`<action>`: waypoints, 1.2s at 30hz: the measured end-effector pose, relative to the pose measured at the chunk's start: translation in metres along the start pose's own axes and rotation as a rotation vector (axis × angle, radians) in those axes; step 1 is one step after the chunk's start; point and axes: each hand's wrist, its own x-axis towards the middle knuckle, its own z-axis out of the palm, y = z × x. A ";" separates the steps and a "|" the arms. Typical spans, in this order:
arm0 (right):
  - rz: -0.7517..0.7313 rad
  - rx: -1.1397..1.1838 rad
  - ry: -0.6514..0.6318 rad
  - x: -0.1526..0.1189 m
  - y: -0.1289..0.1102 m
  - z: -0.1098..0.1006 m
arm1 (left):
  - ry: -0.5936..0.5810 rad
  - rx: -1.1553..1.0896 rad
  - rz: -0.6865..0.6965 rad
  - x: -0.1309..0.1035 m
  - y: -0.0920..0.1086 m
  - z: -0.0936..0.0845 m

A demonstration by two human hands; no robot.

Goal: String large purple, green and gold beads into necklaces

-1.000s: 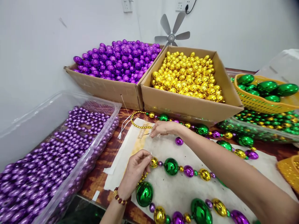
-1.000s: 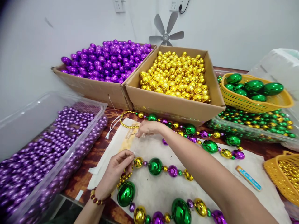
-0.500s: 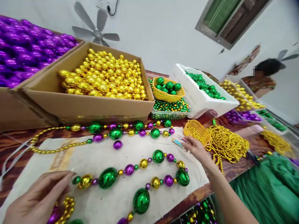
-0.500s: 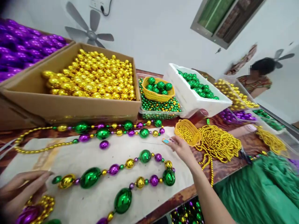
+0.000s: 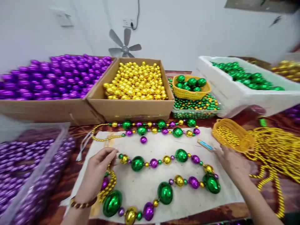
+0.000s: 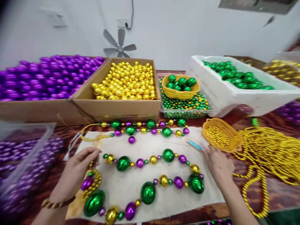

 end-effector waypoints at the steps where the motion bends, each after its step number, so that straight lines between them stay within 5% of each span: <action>1: -0.055 0.024 0.026 -0.001 -0.014 -0.006 | -0.013 -0.056 -0.012 0.001 0.000 -0.001; 4: -0.406 0.389 -0.096 -0.019 -0.088 -0.029 | -0.039 -0.167 -0.044 0.002 0.002 -0.002; 7: -0.913 0.806 -0.426 -0.054 -0.192 -0.042 | -0.052 -0.220 -0.052 0.003 0.005 -0.002; 10: -0.948 1.083 -0.601 -0.085 -0.284 -0.035 | -0.065 -0.239 -0.023 0.004 0.006 -0.005; 13: -0.915 1.169 -0.722 -0.098 -0.338 -0.016 | -0.056 -0.209 0.007 0.008 0.001 -0.013; 22: -0.822 1.295 -0.801 -0.094 -0.365 0.017 | 0.114 -0.424 -0.101 0.025 -0.032 -0.038; 36: -1.241 0.970 -0.724 -0.068 -0.416 -0.037 | -0.051 -0.422 -0.106 0.032 -0.036 -0.033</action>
